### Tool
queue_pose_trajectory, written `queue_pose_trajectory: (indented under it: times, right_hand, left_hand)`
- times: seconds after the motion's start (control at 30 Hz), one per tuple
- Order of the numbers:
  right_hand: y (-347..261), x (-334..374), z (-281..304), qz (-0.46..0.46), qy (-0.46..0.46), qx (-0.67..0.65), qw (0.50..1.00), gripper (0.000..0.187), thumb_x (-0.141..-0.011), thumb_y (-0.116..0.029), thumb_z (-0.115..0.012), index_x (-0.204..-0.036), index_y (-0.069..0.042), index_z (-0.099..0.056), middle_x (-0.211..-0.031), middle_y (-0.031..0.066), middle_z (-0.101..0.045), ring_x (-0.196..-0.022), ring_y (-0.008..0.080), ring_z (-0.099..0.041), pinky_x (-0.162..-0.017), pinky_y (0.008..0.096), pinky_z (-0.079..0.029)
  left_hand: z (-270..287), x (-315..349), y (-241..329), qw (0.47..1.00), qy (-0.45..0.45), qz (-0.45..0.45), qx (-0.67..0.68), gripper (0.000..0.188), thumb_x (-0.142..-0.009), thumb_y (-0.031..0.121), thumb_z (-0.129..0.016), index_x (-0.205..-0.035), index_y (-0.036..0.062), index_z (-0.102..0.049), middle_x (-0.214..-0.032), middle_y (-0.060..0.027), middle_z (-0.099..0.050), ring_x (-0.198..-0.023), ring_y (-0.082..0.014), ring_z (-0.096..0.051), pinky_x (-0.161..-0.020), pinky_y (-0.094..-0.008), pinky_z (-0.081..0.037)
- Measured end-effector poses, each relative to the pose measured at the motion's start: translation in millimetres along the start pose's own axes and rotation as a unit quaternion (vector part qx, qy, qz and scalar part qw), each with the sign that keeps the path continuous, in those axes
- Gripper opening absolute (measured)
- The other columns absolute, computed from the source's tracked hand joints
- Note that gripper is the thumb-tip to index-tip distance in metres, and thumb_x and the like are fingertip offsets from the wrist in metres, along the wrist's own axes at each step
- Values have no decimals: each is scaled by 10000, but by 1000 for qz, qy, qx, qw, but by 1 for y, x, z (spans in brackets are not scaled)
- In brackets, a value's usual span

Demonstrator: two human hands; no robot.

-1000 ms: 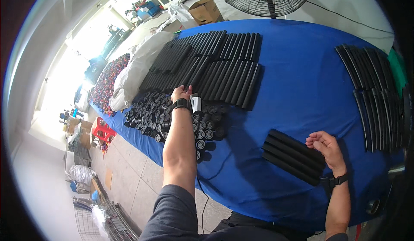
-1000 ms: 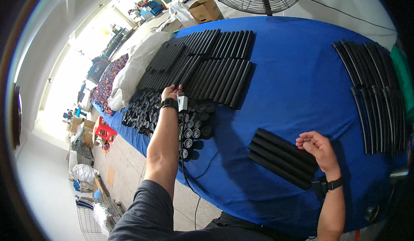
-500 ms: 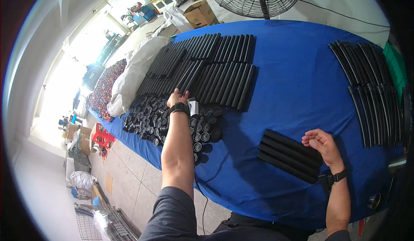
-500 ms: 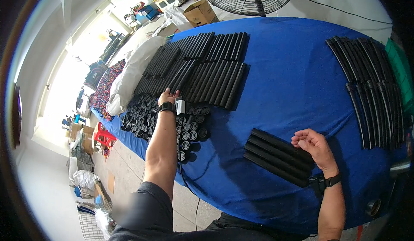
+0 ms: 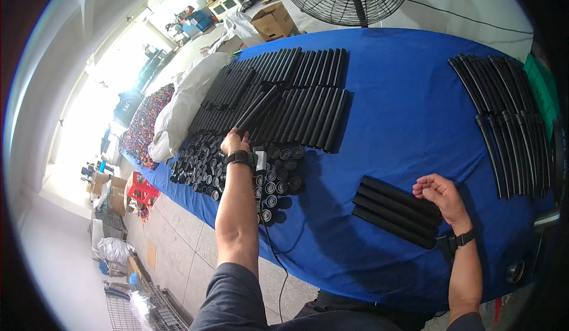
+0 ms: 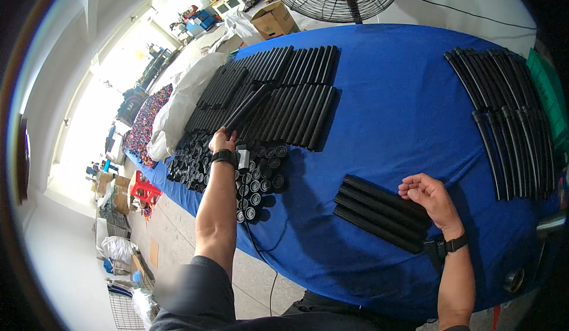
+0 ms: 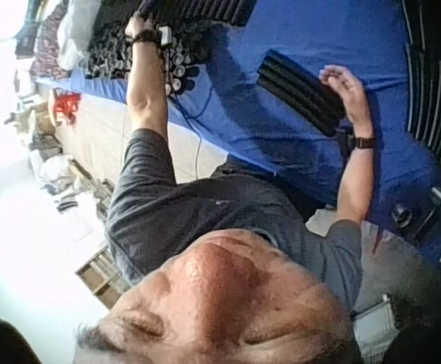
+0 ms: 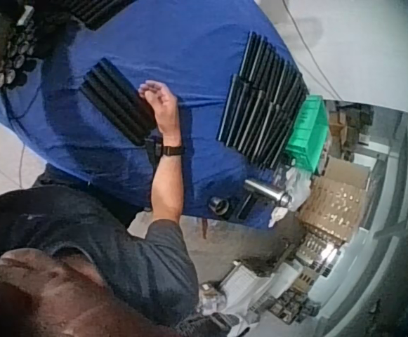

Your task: The person assembles black cylindrical components on a blue table. They pick up a black cap and a black pipe, then insert the cap into the pipe. The person repeats this process with multiple components, organizing them into neat rows.

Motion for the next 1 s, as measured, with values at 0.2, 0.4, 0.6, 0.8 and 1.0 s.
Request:
queue_pose_trajectory:
  times: [0.2,0.4,0.6,0.8,1.0]
  right_hand:
    - [1,1,3,-2,6,-2,1000,262,-1001,-126,-631,-1215,26,-632,-1121,123,-696,-1026,182,-676,-948,335,-559]
    - [-2,0,-3,7,-2,-8,1000,253,-997,-106,-620,-1212,27,-635,-1110,127,-700,-1028,190,-681,-943,341,-565]
    - [-5,3,2,7,9,14,1000,245,-1000,-114,-623,-1200,25,-641,-1103,123,-702,-1040,197,-681,-953,349,-561]
    - [6,0,9,10,28,-61,998,315,-1001,-199,-649,-1239,5,-621,-1133,124,-691,-1066,206,-671,-984,355,-541]
    - [10,-2,32,80,131,-207,966,530,-1021,-373,-609,-1404,-21,-507,-1295,156,-618,-1226,249,-591,-1108,414,-443]
  left_hand:
    - [1,6,-9,999,-33,-9,-12,114,-880,-17,-710,-984,-6,-667,-984,-140,-678,-927,-284,-680,-780,-476,-606]
    - [18,-12,-5,996,-70,-48,-27,150,-876,-42,-702,-1011,-37,-637,-1009,-155,-663,-936,-284,-679,-735,-422,-641]
    - [7,45,10,993,-115,-15,16,135,-906,10,-699,-988,-71,-629,-937,-145,-644,-782,-257,-674,-728,-350,-653]
    - [6,99,25,973,-228,14,11,80,-926,35,-698,-960,-28,-663,-841,-63,-593,-745,-184,-622,-712,-352,-637]
    - [-28,204,-10,916,-376,141,-10,61,-960,83,-673,-1003,41,-681,-878,-48,-616,-834,-196,-631,-868,-419,-585]
Point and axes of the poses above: each hand's wrist, its own x-axis away from the middle knuckle, its own z-axis out of the back of the hand, y = z × x, the point moved 3 cm from there along -x, towards the middle knuckle
